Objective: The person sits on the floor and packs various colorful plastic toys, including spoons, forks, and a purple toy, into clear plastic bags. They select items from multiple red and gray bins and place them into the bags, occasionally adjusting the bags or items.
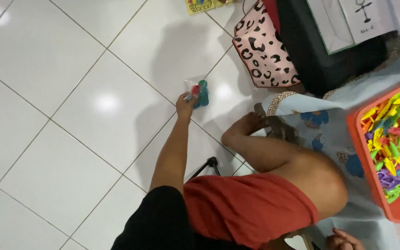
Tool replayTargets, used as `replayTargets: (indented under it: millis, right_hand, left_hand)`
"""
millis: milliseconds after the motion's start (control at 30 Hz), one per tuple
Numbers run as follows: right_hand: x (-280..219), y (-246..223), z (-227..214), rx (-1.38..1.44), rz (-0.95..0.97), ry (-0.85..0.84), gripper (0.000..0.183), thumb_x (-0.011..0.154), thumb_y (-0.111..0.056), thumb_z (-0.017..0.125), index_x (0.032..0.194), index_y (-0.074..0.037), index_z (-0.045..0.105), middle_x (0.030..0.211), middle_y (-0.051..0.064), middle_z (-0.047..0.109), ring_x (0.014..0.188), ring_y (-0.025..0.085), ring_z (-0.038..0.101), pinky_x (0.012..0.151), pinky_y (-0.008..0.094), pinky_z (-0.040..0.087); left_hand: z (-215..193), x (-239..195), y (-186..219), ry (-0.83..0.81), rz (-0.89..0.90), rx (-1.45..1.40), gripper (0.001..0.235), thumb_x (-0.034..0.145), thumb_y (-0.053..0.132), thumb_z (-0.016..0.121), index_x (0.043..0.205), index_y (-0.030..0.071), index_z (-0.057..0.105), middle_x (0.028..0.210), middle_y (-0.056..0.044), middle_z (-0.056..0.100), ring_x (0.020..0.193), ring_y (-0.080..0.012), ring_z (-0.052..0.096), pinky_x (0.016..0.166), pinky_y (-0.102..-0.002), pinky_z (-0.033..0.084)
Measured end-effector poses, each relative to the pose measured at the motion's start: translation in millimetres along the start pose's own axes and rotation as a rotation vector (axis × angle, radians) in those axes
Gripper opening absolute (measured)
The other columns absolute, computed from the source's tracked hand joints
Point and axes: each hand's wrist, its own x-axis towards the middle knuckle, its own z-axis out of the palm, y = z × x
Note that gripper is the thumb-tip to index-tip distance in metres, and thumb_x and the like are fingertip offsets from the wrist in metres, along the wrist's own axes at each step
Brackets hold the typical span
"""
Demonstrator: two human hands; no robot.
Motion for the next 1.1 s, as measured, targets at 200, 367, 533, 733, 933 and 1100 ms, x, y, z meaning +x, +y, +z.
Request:
replayTargets:
  millis: [200,367,533,733,933,1100]
  right_hand:
    - [7.8,2.0,85.4,-0.814,0.040,0.396,0.021,0.108,-0.003,0.048,0.113,0.007,0.065,0.099,0.017,0.072,0.086,0.022,0.069,0.085,0.033,0.059]
    - [20.0,4.1,117.5,-0.691,0.083,0.538,0.039,0.100,0.006,0.053,0.138,0.016,0.056,0.134,0.028,0.063,0.121,0.030,0.061,0.107,0.034,0.045]
    - [5.9,25.8,84.8,-0.693,0.016,0.522,0.036,0.097,0.006,0.059,0.132,0.015,0.059,0.127,0.028,0.066,0.116,0.029,0.063,0.107,0.034,0.048]
    - [179.9,67.3,217.2,-1.259,0.291,0.496,0.029,0.100,0.000,0.053,0.127,0.005,0.061,0.130,0.021,0.063,0.121,0.029,0.058,0.108,0.042,0.040]
    - [489.1,118.5,405.6,-2.143,0.787,0.461,0.025,0.102,-0.007,0.044,0.120,-0.007,0.061,0.133,0.016,0.057,0.131,0.035,0.045,0.116,0.058,0.023]
    - [484.5,113.4,408.8,-2.150,0.789,0.512,0.031,0.112,-0.013,0.025,0.131,-0.016,0.050,0.137,0.006,0.047,0.130,0.024,0.040,0.118,0.048,0.022]
  left_hand:
    - [16.4,36.6,-51.2,0.237,0.025,0.254,0.051,0.079,0.023,0.082,0.122,0.003,0.063,0.107,-0.011,0.073,0.095,-0.0198,0.070,0.085,-0.029,0.056]
    - [22.4,10.3,-30.6,0.337,0.117,0.491,0.058,0.080,0.019,0.083,0.126,0.004,0.050,0.115,-0.013,0.052,0.100,-0.0271,0.059,0.090,-0.036,0.051]
    - [17.7,-18.2,-10.0,0.535,0.544,0.995,0.078,0.083,0.029,0.083,0.146,0.005,0.044,0.151,-0.019,0.040,0.138,-0.0361,0.042,0.110,-0.045,0.038]
    - [11.5,-27.0,-29.5,0.074,0.622,1.565,0.074,0.094,0.043,0.061,0.156,0.013,0.035,0.164,-0.005,0.031,0.150,-0.0250,0.028,0.118,-0.057,0.020]
    - [8.0,-42.0,-1.4,-0.077,0.393,1.753,0.069,0.106,0.049,0.047,0.162,0.015,0.025,0.170,-0.008,0.021,0.155,-0.0236,0.021,0.125,-0.055,0.007]
    - [-0.8,-26.6,-15.6,-0.028,0.373,1.731,0.080,0.102,0.057,0.047,0.164,0.017,0.017,0.171,-0.007,0.014,0.157,-0.0255,0.011,0.125,-0.059,0.007]
